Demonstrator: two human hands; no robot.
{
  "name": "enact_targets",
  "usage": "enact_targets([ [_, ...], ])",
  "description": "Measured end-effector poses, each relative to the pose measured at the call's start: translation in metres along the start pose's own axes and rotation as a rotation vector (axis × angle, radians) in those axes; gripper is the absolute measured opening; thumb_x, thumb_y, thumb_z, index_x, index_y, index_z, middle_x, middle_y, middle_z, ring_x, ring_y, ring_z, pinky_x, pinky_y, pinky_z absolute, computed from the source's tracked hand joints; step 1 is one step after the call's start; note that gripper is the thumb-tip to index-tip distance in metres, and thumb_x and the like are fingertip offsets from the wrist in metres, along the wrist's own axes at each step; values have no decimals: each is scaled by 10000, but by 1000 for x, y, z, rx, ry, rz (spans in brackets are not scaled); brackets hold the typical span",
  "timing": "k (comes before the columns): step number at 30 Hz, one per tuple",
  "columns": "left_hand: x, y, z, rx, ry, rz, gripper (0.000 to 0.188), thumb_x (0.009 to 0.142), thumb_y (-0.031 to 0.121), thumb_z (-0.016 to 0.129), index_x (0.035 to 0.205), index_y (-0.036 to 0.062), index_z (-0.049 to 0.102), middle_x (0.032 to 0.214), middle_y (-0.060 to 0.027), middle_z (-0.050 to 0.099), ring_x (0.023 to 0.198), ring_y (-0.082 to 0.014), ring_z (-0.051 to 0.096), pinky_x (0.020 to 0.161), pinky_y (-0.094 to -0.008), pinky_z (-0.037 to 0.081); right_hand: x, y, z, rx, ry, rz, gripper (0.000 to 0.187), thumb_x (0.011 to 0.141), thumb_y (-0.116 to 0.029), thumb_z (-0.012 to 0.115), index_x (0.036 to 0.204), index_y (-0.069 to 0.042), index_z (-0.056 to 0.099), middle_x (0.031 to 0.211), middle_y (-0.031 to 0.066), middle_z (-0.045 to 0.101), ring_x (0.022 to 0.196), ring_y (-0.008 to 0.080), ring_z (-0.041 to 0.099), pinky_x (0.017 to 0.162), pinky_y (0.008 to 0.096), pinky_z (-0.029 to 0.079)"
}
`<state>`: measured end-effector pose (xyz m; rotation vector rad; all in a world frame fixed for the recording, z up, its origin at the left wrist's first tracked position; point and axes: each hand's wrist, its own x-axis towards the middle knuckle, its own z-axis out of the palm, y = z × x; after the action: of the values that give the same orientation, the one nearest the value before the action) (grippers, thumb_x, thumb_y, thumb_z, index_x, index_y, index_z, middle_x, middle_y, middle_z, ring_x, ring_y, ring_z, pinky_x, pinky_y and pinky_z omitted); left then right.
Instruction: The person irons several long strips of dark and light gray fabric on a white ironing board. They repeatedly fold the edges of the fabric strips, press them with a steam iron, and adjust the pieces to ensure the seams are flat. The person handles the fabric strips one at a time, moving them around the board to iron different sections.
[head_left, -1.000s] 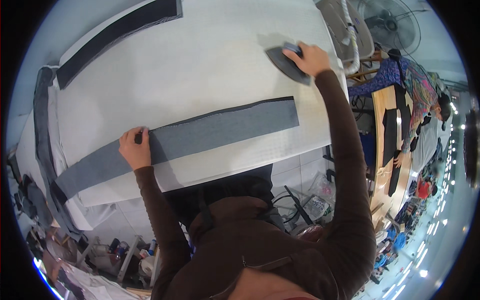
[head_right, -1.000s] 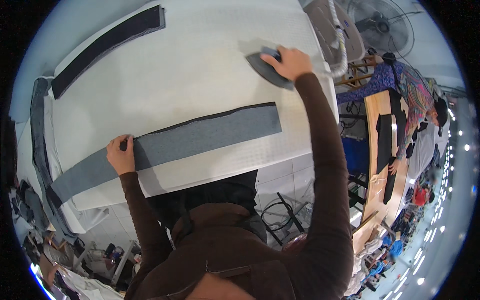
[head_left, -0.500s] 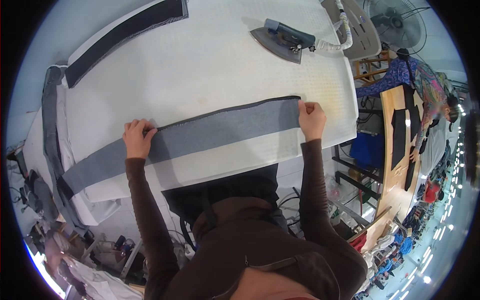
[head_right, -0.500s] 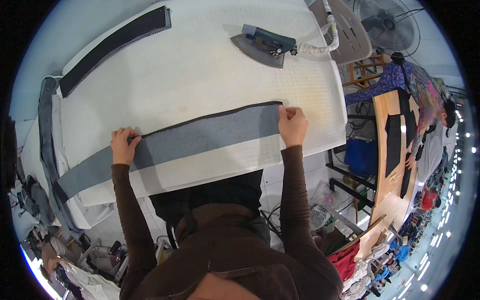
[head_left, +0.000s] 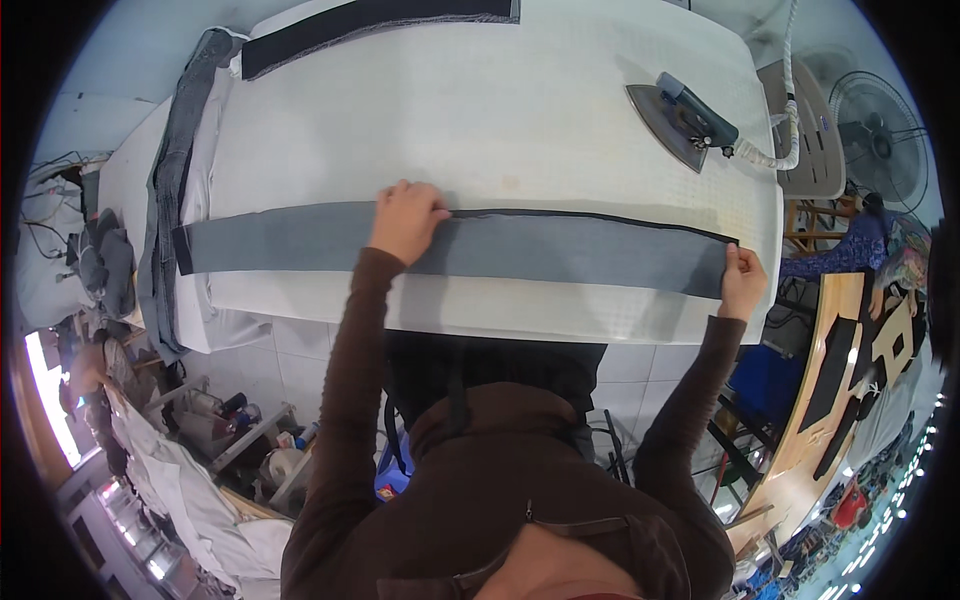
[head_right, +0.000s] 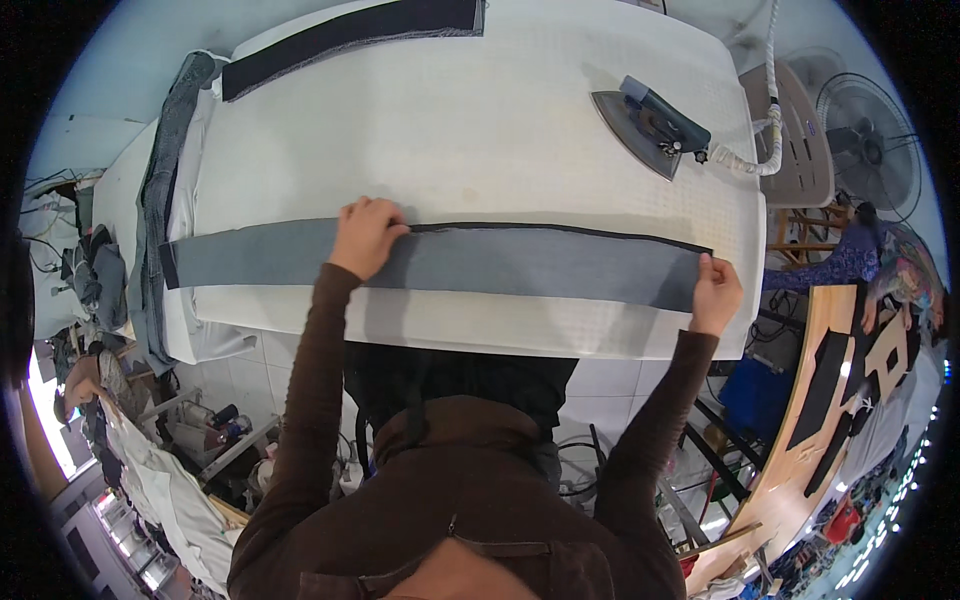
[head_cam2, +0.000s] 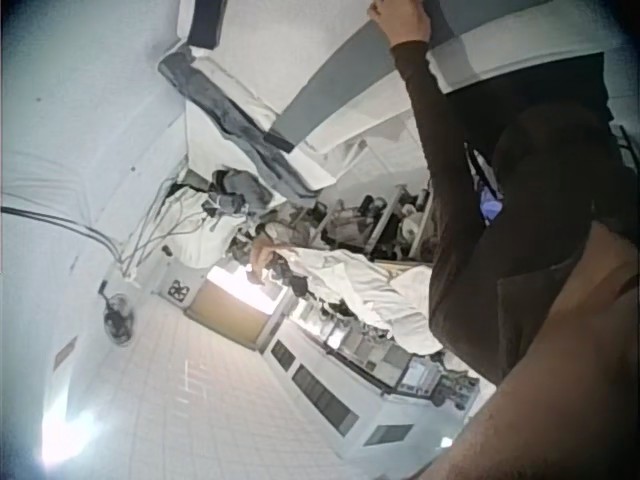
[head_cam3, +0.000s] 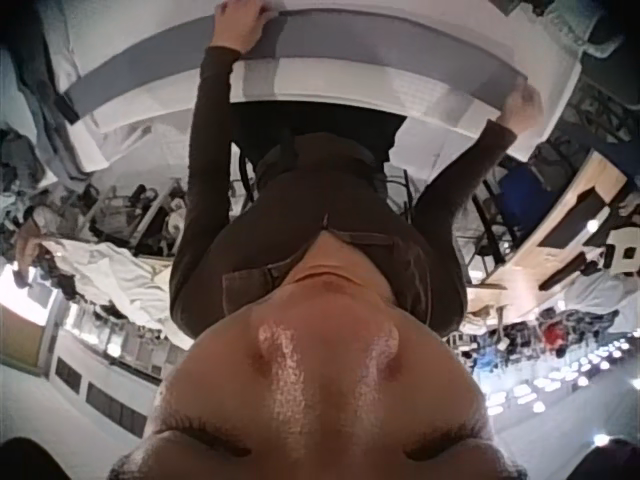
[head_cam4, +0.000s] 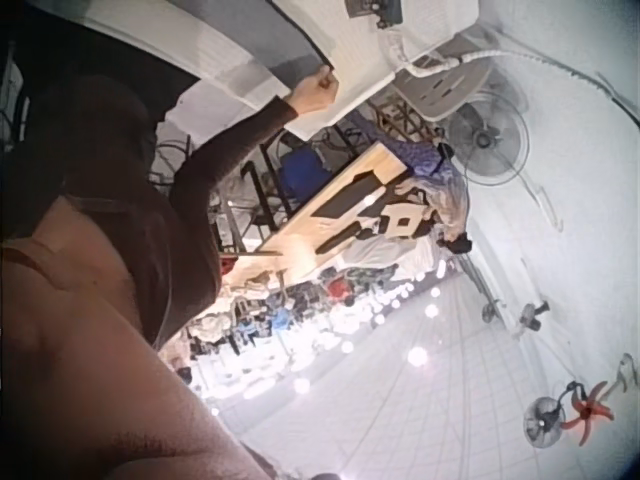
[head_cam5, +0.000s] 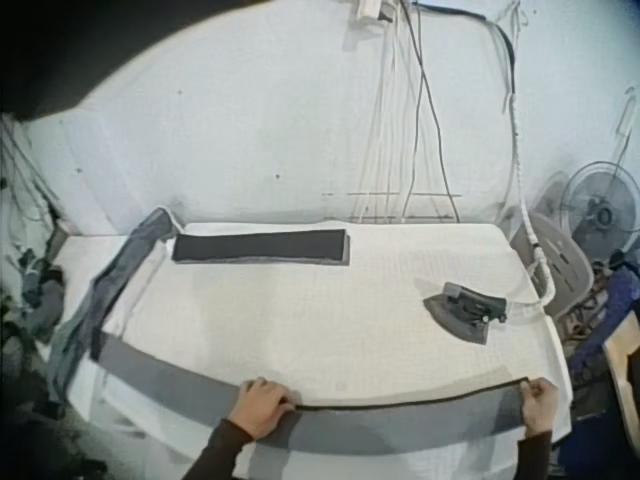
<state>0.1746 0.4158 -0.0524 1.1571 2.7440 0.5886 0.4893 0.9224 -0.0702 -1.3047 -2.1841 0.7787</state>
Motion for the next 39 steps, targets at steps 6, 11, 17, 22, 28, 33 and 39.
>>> enact_targets([
  [6, 13, 58, 41, -148, 142, 67, 167, 929, 199, 799, 1047, 148, 694, 1059, -7, 687, 1042, -279, 623, 981, -456, 431, 51, 31, -29, -228, -6, -51, 282, 968, -273, 823, 910, -5, 759, 755, 69, 750, 697, 210, 694, 685, 377, 532],
  [11, -10, -8, 12, -4, 191, 52, 154, 930, 164, 799, 1072, 132, 748, 1031, -5, 699, 1006, -259, 626, 945, -430, 443, 6, -18, 6, -766, 222, -216, 165, 931, -238, 807, 982, -86, 769, 937, 85, 780, 869, 341, 736, 787, 458, 556],
  [17, -5, -35, -3, -71, 194, 175, 116, 901, 132, 809, 1006, 125, 759, 970, 5, 685, 966, -247, 614, 906, -414, 457, -102, -163, 108, 63, -194, -764, 125, 885, -102, 806, 994, -80, 748, 1013, 76, 763, 931, 310, 708, 823, 441, 531],
  [22, -3, -37, -1, -117, 218, 260, 166, 875, 33, 798, 1027, 88, 758, 980, -18, 688, 949, -256, 622, 860, -411, 504, -155, -214, 156, -29, -338, -836, 191, 878, -82, 807, 1067, -102, 794, 1069, -5, 736, 1070, 238, 630, 923, 432, 437],
  [28, -8, -36, 1, -194, 183, 298, 219, 854, -78, 721, 1024, 60, 728, 1042, -37, 663, 971, -263, 626, 806, -386, 573, -146, -203, 167, -59, -273, -985, 271, 763, -6, 795, 1006, -127, 811, 997, -35, 710, 1035, 232, 608, 922, 422, 416],
  [33, -6, -36, -1, -262, 198, 324, 247, 833, -80, 775, 1044, 45, 747, 1013, -63, 675, 910, -278, 630, 762, -390, 561, -146, -202, 167, -53, -293, -990, 272, 758, 4, 789, 995, -129, 807, 986, -32, 707, 1035, 235, 609, 921, 421, 414],
  [39, -13, -37, 7, -267, 245, 303, 288, 815, -55, 805, 1077, 63, 786, 935, -46, 649, 879, -254, 611, 744, -380, 553, -132, -215, 155, 41, -413, -936, 204, 828, -41, 807, 1021, -105, 795, 1069, 12, 747, 1044, 279, 641, 907, 440, 451],
])
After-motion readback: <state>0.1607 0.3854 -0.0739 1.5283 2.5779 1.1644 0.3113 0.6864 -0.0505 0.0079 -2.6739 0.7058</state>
